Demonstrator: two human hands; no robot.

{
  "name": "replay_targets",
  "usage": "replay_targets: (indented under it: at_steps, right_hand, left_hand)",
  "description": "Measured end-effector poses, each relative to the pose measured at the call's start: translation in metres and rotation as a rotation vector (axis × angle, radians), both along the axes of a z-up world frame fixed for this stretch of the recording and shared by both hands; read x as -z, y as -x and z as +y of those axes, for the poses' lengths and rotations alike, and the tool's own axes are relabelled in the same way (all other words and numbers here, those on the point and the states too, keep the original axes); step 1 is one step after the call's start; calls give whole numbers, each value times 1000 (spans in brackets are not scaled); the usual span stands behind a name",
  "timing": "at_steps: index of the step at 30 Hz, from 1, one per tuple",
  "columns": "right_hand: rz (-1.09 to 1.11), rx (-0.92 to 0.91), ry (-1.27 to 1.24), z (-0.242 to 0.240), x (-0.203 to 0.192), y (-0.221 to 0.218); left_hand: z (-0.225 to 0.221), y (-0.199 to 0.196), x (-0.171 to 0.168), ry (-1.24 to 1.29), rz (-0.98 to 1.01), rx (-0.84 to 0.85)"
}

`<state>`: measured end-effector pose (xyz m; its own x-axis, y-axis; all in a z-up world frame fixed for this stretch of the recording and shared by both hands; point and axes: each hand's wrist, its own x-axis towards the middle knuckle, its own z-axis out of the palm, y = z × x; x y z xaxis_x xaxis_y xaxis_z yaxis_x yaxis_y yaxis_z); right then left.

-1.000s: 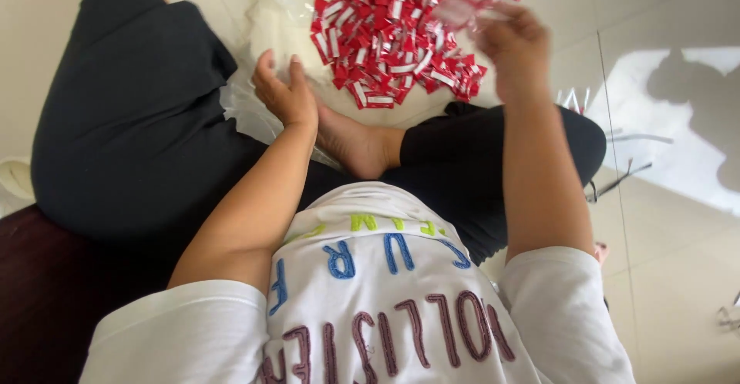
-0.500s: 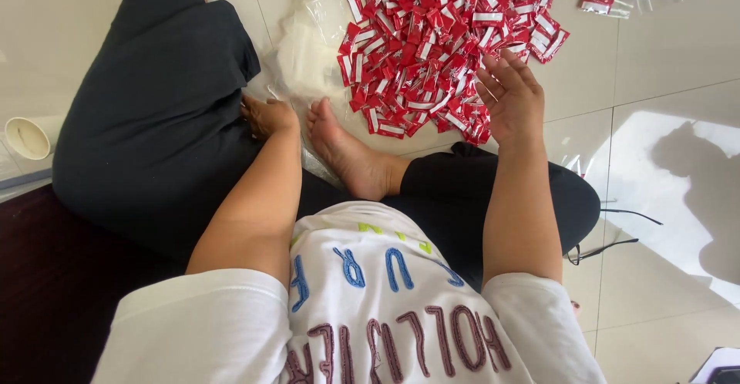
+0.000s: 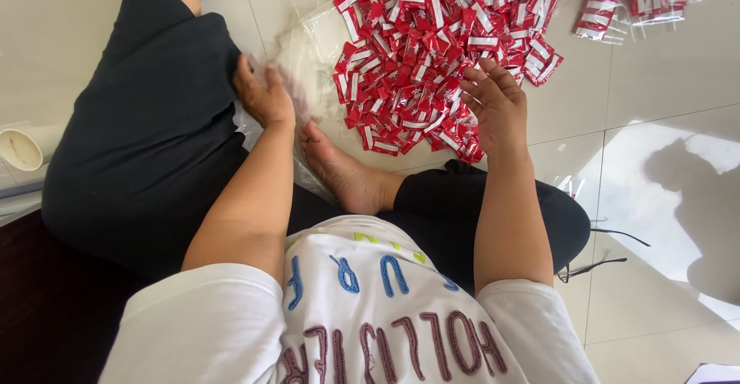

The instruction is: The person picks up red packets and places them into clear plastic bags by hand while sitting on the tiled floor.

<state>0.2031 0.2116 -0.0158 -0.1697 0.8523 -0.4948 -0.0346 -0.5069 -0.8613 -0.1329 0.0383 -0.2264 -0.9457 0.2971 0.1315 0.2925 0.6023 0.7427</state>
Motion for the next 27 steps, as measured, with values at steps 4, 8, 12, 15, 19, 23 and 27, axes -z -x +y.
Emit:
replay_targets:
  at_steps: [4, 8, 12, 15, 19, 23, 27]
  right_hand:
    - [-22, 31, 6, -1, 0, 0]
    - [-19, 58, 10, 1, -2, -2]
    - [-9, 65, 6, 1, 1, -1]
    - [-12, 47, -4, 3, 3, 0]
    - [-5, 56, -19, 2, 7, -2]
    - [-14, 51, -37, 0, 11, -5]
    - [-21, 34, -65, -2, -1, 0]
  left_hand:
    - [-21, 18, 20, 254, -77, -101]
    - [-20, 28, 8, 529, -209, -34]
    - [-33, 39, 12, 557, -236, -69]
    - [-30, 34, -5, 400, -192, -99]
    - [-40, 47, 23, 380, -118, -60]
    - [-40, 45, 35, 311, -38, -42]
    - [-31, 28, 15, 168, 140, 4]
